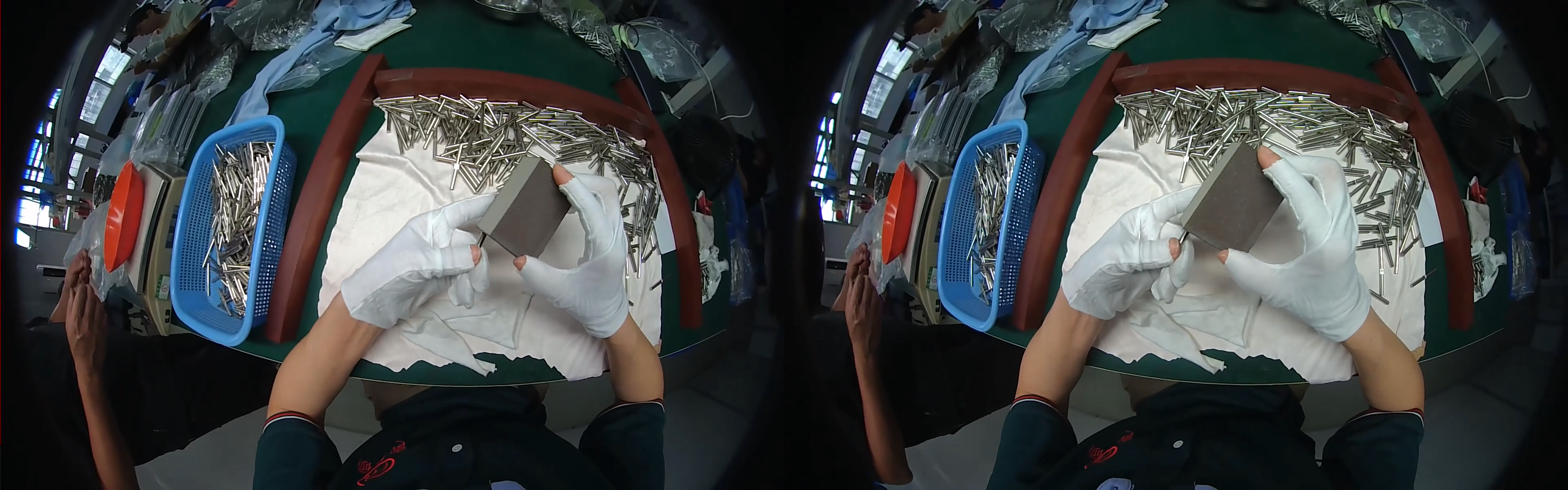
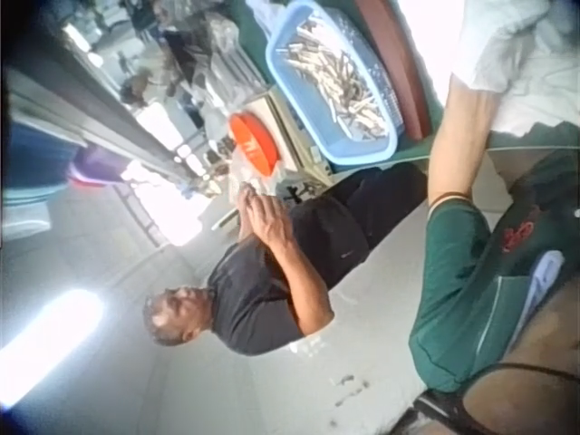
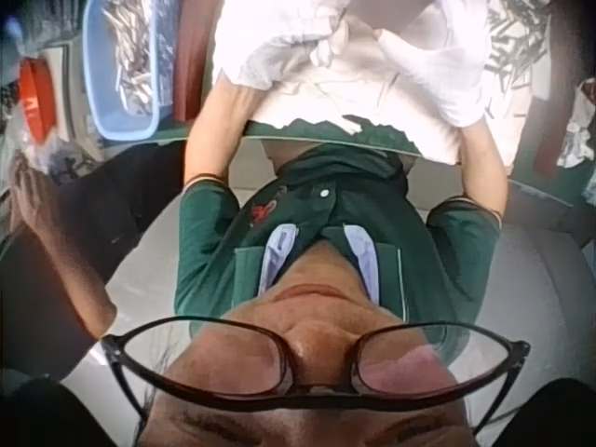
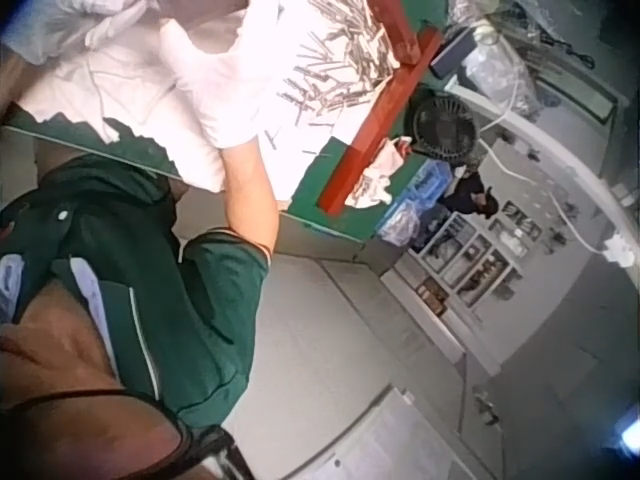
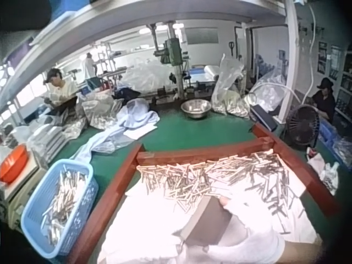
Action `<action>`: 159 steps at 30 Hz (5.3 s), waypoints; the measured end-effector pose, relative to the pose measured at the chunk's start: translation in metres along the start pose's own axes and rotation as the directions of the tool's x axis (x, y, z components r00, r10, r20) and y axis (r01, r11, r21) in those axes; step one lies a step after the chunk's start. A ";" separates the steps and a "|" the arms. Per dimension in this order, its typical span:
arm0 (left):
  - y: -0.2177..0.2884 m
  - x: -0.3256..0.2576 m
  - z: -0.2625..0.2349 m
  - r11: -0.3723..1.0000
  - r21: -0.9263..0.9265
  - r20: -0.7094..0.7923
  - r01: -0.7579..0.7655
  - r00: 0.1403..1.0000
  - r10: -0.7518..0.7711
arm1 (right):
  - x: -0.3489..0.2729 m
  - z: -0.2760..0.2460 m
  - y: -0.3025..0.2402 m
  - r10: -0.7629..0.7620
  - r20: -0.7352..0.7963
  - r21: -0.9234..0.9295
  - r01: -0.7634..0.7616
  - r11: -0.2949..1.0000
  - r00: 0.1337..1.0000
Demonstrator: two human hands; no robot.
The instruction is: Rubbing small metal pins against a polishing block to smooth or deburr them.
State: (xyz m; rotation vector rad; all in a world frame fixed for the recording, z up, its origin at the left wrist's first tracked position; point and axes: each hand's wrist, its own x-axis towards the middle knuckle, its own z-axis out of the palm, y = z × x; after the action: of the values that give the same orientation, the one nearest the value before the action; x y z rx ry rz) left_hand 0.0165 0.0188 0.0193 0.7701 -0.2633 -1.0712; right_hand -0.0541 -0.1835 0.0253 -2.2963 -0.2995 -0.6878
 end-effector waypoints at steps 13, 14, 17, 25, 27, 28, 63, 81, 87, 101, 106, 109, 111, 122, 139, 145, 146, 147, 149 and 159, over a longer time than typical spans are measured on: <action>-0.006 -0.001 0.011 0.956 0.263 -0.167 0.134 0.982 -0.092 | -0.001 0.000 -0.006 0.015 0.009 0.085 -0.016 0.996 1.000; -0.001 -0.004 0.012 0.980 0.184 -0.113 0.072 0.992 -0.052 | -0.001 -0.001 -0.005 0.014 0.007 0.084 -0.014 0.996 1.000; 0.002 -0.004 0.008 0.996 0.086 -0.022 0.037 0.999 -0.035 | -0.003 -0.002 -0.004 -0.004 0.031 0.032 0.003 0.999 1.000; -0.003 -0.002 0.001 0.998 0.050 -0.022 -0.042 0.999 0.043 | -0.007 -0.001 -0.003 -0.029 -0.004 -0.041 0.029 0.999 1.000; -0.008 0.002 0.011 0.946 0.286 -0.167 0.151 0.980 -0.106 | -0.003 0.002 -0.008 -0.031 -0.009 -0.041 0.031 0.999 0.999; -0.005 0.001 0.015 0.952 0.271 -0.169 0.146 0.980 -0.102 | -0.002 0.002 -0.009 -0.034 -0.017 -0.047 0.033 0.998 0.999; -0.001 -0.005 0.010 0.975 0.224 -0.152 0.010 0.988 0.025 | -0.006 0.006 -0.004 -0.096 -0.123 -0.038 0.092 0.995 0.988; -0.001 -0.002 0.013 0.958 0.271 -0.166 0.093 0.985 -0.048 | -0.001 0.004 -0.006 -0.143 -0.062 -0.060 0.140 0.988 0.988; 0.005 -0.008 0.006 0.978 0.186 -0.238 -0.097 0.961 0.141 | -0.002 -0.006 0.002 -0.032 -0.092 -0.074 0.025 0.997 0.995; -0.007 -0.001 0.011 0.991 0.131 -0.180 0.007 0.983 0.017 | -0.007 0.005 0.000 -0.134 -0.091 -0.082 0.127 0.988 0.987; -0.001 -0.003 0.012 0.991 0.134 -0.142 -0.021 0.989 0.040 | -0.008 0.004 0.000 -0.149 -0.090 -0.101 0.139 0.985 0.985; -0.011 0.000 0.005 0.985 0.172 -0.173 0.014 0.985 0.016 | -0.010 0.004 0.001 -0.125 -0.078 -0.106 0.117 0.988 0.989; -0.013 0.002 0.016 0.943 0.287 -0.228 0.166 0.968 -0.101 | -0.005 0.004 -0.005 -0.104 -0.043 -0.080 0.100 0.992 0.994; -0.004 -0.003 0.007 0.998 0.051 -0.070 -0.045 0.996 0.049 | -0.006 0.004 -0.003 -0.016 -0.100 -0.003 0.016 1.000 0.995; -0.009 -0.003 0.019 0.967 0.224 -0.111 0.118 0.989 -0.095 | -0.005 -0.003 -0.007 -0.078 -0.129 -0.046 0.073 0.996 0.989; -0.009 0.002 0.015 0.997 0.070 -0.105 0.036 0.994 -0.028 | -0.001 -0.004 -0.003 0.059 -0.227 0.118 -0.032 0.992 0.972; -0.009 0.002 0.010 0.999 0.053 -0.067 0.002 0.998 0.002 | -0.001 -0.004 -0.003 0.021 -0.223 0.087 -0.001 0.996 0.975; -0.010 0.001 0.009 1.000 0.016 -0.108 -0.013 0.994 0.015 | -0.002 -0.003 -0.005 0.019 -0.225 0.089 0.001 0.996 0.974; -0.010 0.001 0.007 0.999 -0.026 -0.087 -0.025 0.996 0.023 | -0.005 -0.002 -0.006 -0.031 -0.134 -0.042 0.026 0.999 0.990; -0.006 -0.005 0.009 0.990 -0.140 -0.068 -0.004 0.998 -0.006 | -0.007 -0.001 -0.006 -0.036 -0.093 -0.038 0.032 0.999 0.995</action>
State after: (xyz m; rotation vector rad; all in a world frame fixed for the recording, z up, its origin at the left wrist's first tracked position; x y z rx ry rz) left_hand 0.0050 0.0179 0.0225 0.6794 -0.1282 -1.0509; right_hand -0.0626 -0.1798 0.0261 -2.2905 -0.2850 -0.8214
